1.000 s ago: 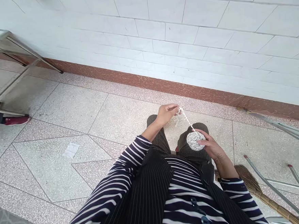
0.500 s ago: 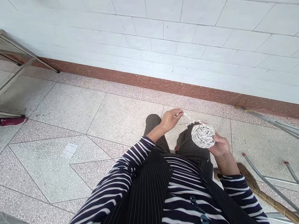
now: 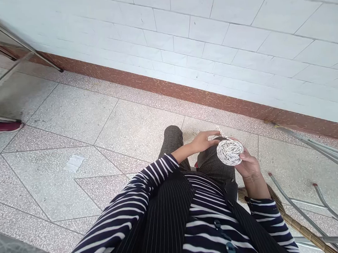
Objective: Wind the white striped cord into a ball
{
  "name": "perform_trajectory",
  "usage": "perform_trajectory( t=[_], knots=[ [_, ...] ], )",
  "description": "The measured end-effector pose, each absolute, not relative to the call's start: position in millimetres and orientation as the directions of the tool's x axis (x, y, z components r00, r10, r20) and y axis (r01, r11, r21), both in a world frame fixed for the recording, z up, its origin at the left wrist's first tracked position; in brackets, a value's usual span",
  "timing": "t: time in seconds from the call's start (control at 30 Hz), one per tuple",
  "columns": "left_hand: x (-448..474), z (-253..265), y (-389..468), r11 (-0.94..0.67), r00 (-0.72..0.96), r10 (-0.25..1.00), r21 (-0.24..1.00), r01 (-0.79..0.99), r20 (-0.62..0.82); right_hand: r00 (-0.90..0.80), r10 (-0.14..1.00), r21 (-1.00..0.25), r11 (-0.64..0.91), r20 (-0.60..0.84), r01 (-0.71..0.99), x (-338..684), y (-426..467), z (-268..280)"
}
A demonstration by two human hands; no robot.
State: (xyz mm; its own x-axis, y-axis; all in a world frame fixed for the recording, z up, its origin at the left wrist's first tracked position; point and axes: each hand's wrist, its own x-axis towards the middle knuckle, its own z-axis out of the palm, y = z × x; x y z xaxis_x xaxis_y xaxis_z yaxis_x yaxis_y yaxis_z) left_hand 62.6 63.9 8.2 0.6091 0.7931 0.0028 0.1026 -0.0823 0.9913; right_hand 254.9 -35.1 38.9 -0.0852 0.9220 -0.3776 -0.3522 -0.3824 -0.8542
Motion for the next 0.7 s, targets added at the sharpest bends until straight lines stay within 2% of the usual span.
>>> perform_trajectory(
  t=[0.13, 0.27, 0.4, 0.5, 0.57, 0.7],
  knots=[
    [66.0, 11.7, 65.8, -0.144, 0.605, 0.796, 0.981, 0.130, 0.037, -0.095, 0.924, -0.872, -0.381, -0.370, -0.309, 256.8, -35.7, 41.0],
    [64.7, 15.7, 68.0, -0.125, 0.638, 0.770, 0.980, 0.154, -0.002, -0.078, 0.924, -0.871, -0.379, -0.375, -0.313, 255.6, -35.6, 43.4],
    [46.9, 18.1, 88.8, -0.256, 0.474, 0.875, 0.925, 0.280, 0.099, -0.013, 0.911, -0.830, -0.382, -0.413, -0.406, 262.4, -36.9, 44.4],
    [27.4, 19.9, 110.9, -0.308, 0.359, 0.918, 0.876, 0.372, 0.170, -0.031, 0.912, -0.784, -0.368, -0.409, -0.500, 266.5, -40.3, 43.3],
    [13.5, 18.8, 124.2, -0.248, 0.267, 0.952, 0.884, 0.397, 0.148, -0.043, 0.917, -0.743, -0.348, -0.396, -0.572, 267.0, -43.1, 42.2],
    [-16.8, 4.7, 146.1, -0.037, 0.063, 0.998, 0.903, 0.427, 0.012, -0.010, 0.932, -0.709, -0.283, -0.363, -0.646, 272.1, -48.0, 40.6]
  ],
)
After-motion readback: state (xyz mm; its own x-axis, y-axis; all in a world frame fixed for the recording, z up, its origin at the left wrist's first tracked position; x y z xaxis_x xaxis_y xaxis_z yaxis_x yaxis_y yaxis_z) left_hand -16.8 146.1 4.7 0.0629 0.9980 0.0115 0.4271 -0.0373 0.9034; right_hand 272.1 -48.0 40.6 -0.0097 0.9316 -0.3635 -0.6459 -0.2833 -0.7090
